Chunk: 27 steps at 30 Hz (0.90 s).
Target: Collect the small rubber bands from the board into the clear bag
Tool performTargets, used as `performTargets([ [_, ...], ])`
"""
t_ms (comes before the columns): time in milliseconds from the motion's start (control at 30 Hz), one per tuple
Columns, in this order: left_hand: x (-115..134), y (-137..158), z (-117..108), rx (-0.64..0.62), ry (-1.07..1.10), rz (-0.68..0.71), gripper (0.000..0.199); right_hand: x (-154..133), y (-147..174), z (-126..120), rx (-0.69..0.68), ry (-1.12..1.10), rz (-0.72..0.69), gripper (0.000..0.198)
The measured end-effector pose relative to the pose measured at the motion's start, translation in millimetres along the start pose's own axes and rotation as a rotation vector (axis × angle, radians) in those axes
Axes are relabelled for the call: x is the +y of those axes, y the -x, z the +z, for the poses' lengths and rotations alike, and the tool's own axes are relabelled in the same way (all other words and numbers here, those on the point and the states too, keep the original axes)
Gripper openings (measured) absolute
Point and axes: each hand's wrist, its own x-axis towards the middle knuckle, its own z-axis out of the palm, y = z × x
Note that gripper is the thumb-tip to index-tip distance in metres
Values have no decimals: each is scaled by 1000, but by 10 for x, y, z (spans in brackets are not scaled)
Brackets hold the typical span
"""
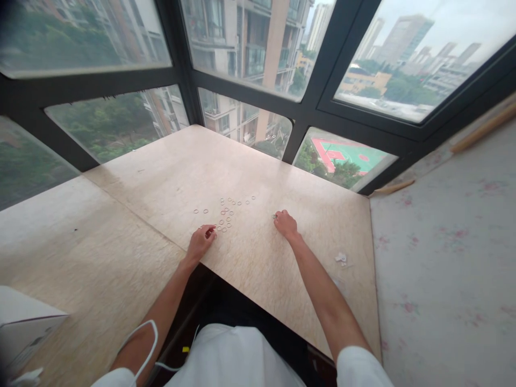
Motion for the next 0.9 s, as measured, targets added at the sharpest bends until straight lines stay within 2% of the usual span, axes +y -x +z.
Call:
performTargets([
  [133, -19, 18, -51, 57, 147, -25, 21, -1, -2, -38, -17, 79, -32, 25],
  [233, -59, -10, -124, 109, 176, -70, 22, 10, 27, -53, -19, 117, -44, 26],
  [300, -104, -41, -184, 143, 127, -77, 23, 2, 44, -56, -18, 134, -59, 26],
  [467, -218, -93, -299, 181, -192, -34, 27, -77, 34, -56, -33, 165, -126, 26],
  [533, -254, -93, -321, 211, -254, -30, 28, -103, 12, -62, -46, 179, -149, 26],
  [733, -344, -25, -349, 271, -188, -54, 27, -92, 11, -112, -43, 174, -203, 21],
  [900, -382, 91, -313, 283, -121, -26, 24, -157, 191, -110, 52, 55, -242, 25],
])
